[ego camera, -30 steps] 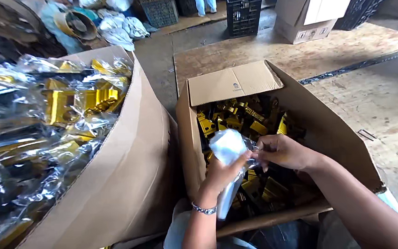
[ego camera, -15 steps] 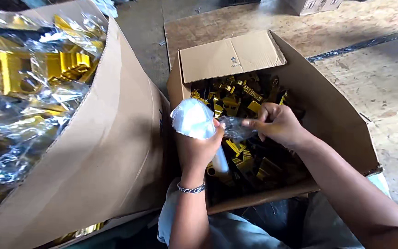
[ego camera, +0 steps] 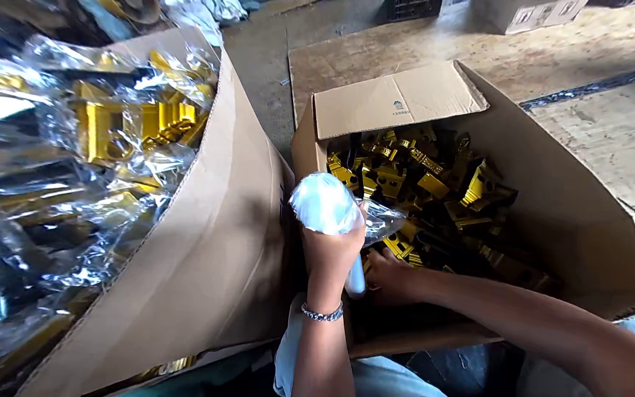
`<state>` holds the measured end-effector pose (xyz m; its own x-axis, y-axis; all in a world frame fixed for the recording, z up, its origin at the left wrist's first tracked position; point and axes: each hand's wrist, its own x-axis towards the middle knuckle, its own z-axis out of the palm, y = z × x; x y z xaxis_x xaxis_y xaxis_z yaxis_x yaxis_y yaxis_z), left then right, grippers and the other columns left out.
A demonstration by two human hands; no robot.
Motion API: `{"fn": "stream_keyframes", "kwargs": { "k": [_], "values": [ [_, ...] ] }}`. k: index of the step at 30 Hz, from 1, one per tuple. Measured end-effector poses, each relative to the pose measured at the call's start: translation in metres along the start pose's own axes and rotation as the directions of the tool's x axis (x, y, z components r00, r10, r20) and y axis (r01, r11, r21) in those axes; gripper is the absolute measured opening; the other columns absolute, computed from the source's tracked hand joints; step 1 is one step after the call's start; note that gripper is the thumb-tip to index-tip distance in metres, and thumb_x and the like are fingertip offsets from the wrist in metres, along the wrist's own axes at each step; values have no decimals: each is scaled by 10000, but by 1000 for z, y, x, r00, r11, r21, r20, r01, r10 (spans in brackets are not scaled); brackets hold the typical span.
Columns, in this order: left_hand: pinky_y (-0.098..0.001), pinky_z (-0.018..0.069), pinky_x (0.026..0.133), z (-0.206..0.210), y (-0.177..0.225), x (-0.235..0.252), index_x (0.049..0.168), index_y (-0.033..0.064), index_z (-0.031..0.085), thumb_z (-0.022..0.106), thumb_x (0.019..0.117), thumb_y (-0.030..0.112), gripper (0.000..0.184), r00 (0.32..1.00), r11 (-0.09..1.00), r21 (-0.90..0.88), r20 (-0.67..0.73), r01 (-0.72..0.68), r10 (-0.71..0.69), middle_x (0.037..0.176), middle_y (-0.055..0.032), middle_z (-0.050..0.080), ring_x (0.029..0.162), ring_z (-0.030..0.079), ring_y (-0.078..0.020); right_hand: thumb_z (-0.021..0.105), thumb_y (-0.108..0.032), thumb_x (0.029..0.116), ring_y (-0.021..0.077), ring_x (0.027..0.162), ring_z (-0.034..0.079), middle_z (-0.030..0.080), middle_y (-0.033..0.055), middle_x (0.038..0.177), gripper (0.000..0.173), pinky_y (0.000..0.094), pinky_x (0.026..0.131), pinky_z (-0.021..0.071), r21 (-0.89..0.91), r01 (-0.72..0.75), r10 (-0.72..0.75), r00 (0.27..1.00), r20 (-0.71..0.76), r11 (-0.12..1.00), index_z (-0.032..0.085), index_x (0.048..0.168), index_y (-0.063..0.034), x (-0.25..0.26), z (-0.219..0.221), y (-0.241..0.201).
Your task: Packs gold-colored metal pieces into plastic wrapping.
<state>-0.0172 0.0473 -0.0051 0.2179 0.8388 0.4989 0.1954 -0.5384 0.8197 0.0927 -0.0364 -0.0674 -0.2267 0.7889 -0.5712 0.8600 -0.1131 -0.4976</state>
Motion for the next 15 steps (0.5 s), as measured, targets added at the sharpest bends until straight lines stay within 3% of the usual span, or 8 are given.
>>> {"fn": "stream_keyframes", "kwargs": {
  "k": [2, 4, 6, 8, 10, 11, 13, 15],
  "values": [
    [-285, 597, 821, 2, 1, -2, 1108, 14, 648, 854, 761, 225, 456, 1000, 1000, -21, -5, 3, -3, 941, -7, 719, 873, 696, -52, 685, -100, 925, 519, 1384, 369, 365, 310, 1529, 308, 655, 1085, 369, 238, 5, 37, 984, -172, 971, 710, 1215, 0, -24, -11, 26],
    [-288, 598, 847, 3, 1, -5, 1135, -11, 638, 860, 763, 247, 504, 1000, 1000, -25, -4, 7, -8, 953, -18, 728, 886, 703, -50, 650, -118, 970, 373, 1287, 513, 538, 271, 1390, 300, 497, 1065, 437, 578, 61, 200, 904, -378, 814, 677, 1196, 78, -56, -27, 49],
    [-287, 593, 863, 6, 0, -7, 1148, -34, 635, 865, 760, 255, 535, 999, 999, -17, -14, -47, 47, 965, -39, 728, 899, 701, -53, 606, -216, 1005, 178, 1037, 648, 628, 121, 1185, 367, 349, 874, 564, 806, 227, 403, 772, -491, 547, 544, 1296, -1, -93, -44, 57],
    [-238, 570, 897, 12, 3, -10, 1175, -89, 607, 860, 772, 196, 554, 992, 990, -63, -6, -127, 127, 1002, -69, 714, 936, 684, -32, 603, -176, 971, 189, 867, 738, 677, 73, 1068, 413, 336, 723, 650, 771, 490, 419, 651, -634, 406, 439, 1335, -70, -124, -54, 54],
    [-208, 562, 897, 21, 6, -14, 1145, -117, 612, 862, 771, 157, 527, 987, 980, -124, 9, -158, 160, 992, -78, 714, 933, 680, -15, 596, -149, 951, 194, 780, 750, 704, 37, 1036, 355, 330, 620, 653, 685, 610, 229, 656, -719, 399, 426, 1263, -131, -146, -57, 41],
    [-207, 569, 889, 24, 7, -17, 1128, -115, 618, 868, 767, 149, 513, 990, 979, -157, 27, -133, 139, 978, -71, 720, 925, 686, -14, 606, -154, 967, 190, 798, 746, 693, 37, 1095, 392, 331, 616, 656, 668, 618, 96, 700, -707, 414, 420, 1311, -140, -150, -58, 34],
    [-200, 571, 873, 27, 19, -23, 1138, -115, 598, 852, 778, 111, 495, 994, 964, -262, 105, 49, -22, 969, -48, 710, 911, 681, -8, 611, -187, 991, 131, 809, 732, 659, 30, 1109, 443, 295, 642, 647, 649, 549, -13, 769, -639, 527, 357, 1347, -115, -142, -61, 20],
    [-227, 582, 864, 27, 31, -25, 1199, -100, 539, 805, 803, 58, 503, 955, 875, -390, 194, 286, -226, 982, -52, 691, 910, 685, -45, 626, -235, 985, 71, 840, 698, 647, 56, 1050, 448, 249, 724, 612, 466, 462, 61, 658, -751, 755, 418, 1317, -20, -123, -58, 15]
  ]
}}
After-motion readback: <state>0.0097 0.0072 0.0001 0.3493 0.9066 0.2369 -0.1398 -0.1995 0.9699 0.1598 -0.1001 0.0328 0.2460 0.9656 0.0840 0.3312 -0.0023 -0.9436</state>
